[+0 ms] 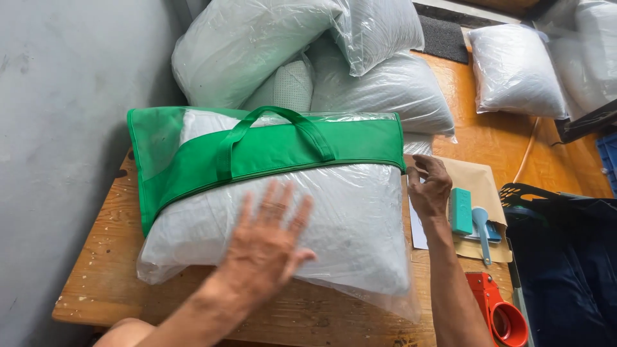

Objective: Cleaning a pillow with a lint roller and packaging it into a green zippered bag with product labels.

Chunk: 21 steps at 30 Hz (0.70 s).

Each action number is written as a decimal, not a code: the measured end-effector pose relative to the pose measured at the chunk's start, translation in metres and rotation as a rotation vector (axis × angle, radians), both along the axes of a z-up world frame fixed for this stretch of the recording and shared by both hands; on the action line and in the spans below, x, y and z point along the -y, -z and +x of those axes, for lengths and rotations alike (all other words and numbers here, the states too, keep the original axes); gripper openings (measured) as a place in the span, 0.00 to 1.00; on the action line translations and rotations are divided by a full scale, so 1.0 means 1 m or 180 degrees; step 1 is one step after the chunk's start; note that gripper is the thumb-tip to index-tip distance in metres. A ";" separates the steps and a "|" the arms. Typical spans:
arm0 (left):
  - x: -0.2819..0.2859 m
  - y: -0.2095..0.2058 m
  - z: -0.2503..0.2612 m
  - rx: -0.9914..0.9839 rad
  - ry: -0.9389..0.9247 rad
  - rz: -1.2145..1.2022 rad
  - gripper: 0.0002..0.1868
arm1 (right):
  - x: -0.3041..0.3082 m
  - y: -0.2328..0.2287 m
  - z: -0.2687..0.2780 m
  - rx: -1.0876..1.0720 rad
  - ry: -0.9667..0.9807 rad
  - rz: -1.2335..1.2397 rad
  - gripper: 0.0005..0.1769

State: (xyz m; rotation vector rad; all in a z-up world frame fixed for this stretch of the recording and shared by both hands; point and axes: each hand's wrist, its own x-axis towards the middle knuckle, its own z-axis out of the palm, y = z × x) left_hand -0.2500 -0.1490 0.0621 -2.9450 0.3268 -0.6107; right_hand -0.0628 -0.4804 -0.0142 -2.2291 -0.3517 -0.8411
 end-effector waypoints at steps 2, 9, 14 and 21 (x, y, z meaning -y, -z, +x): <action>0.051 0.010 0.000 -0.0038 0.1394 -0.0348 0.67 | 0.024 0.027 0.022 -0.1038 -0.0304 0.0480 0.19; 0.095 0.066 0.012 0.0889 0.2043 -0.0704 0.23 | 0.015 0.039 0.022 -0.1521 -0.1431 0.1006 0.39; 0.103 0.074 0.013 0.1176 0.1485 -0.0572 0.22 | 0.016 0.059 0.034 -0.1025 -0.0672 0.0784 0.14; 0.097 0.056 0.016 0.0943 0.1196 -0.0698 0.27 | 0.018 0.058 0.011 -0.1236 -0.0792 0.0907 0.14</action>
